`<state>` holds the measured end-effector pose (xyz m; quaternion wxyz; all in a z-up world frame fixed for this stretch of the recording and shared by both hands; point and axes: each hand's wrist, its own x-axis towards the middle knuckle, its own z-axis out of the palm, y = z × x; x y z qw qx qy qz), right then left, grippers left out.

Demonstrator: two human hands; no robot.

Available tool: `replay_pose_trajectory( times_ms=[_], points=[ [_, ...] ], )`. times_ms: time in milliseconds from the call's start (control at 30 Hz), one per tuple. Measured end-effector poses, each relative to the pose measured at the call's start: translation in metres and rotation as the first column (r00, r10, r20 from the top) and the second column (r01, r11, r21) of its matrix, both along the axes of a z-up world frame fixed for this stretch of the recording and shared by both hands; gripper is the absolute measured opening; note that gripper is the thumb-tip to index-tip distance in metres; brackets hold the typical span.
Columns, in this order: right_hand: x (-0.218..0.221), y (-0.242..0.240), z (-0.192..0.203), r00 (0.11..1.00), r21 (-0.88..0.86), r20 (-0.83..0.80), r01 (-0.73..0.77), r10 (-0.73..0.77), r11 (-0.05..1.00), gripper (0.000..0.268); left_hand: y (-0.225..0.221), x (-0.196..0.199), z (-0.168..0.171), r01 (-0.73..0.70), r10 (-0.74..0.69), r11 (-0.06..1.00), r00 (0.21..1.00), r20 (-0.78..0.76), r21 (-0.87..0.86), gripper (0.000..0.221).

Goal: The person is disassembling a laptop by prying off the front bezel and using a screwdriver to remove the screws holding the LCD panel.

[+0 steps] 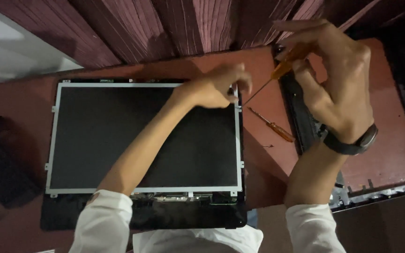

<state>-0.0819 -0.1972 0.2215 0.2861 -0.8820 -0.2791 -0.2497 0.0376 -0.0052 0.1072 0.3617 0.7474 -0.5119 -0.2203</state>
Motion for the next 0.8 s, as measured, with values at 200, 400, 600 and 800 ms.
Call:
replay_pose_trajectory(
  times_ms=[200,400,600,800],
  points=[
    [0.005,-0.003,-0.002,0.998,-0.050,0.017,-0.053,0.054,0.997,0.033,0.008,-0.020,-0.055,-0.102,0.102,0.995,0.993,-0.058,0.001,0.018],
    [0.004,-0.005,-0.006,1.000,-0.045,-0.008,0.018,-0.018,0.999,0.029,0.003,-0.024,-0.065,-0.110,0.117,0.983,0.993,0.036,-0.148,0.009],
    [0.003,-0.009,-0.007,0.998,0.012,0.057,0.004,-0.005,1.000,0.026,0.001,-0.035,-0.076,-0.052,0.085,0.995,0.906,0.415,-0.090,0.014],
    [-0.021,-0.042,-0.046,0.967,0.064,0.169,0.182,-0.190,0.981,0.025,0.023,-0.037,-0.066,-0.179,0.220,0.975,0.858,0.463,-0.131,0.019]
  ],
)
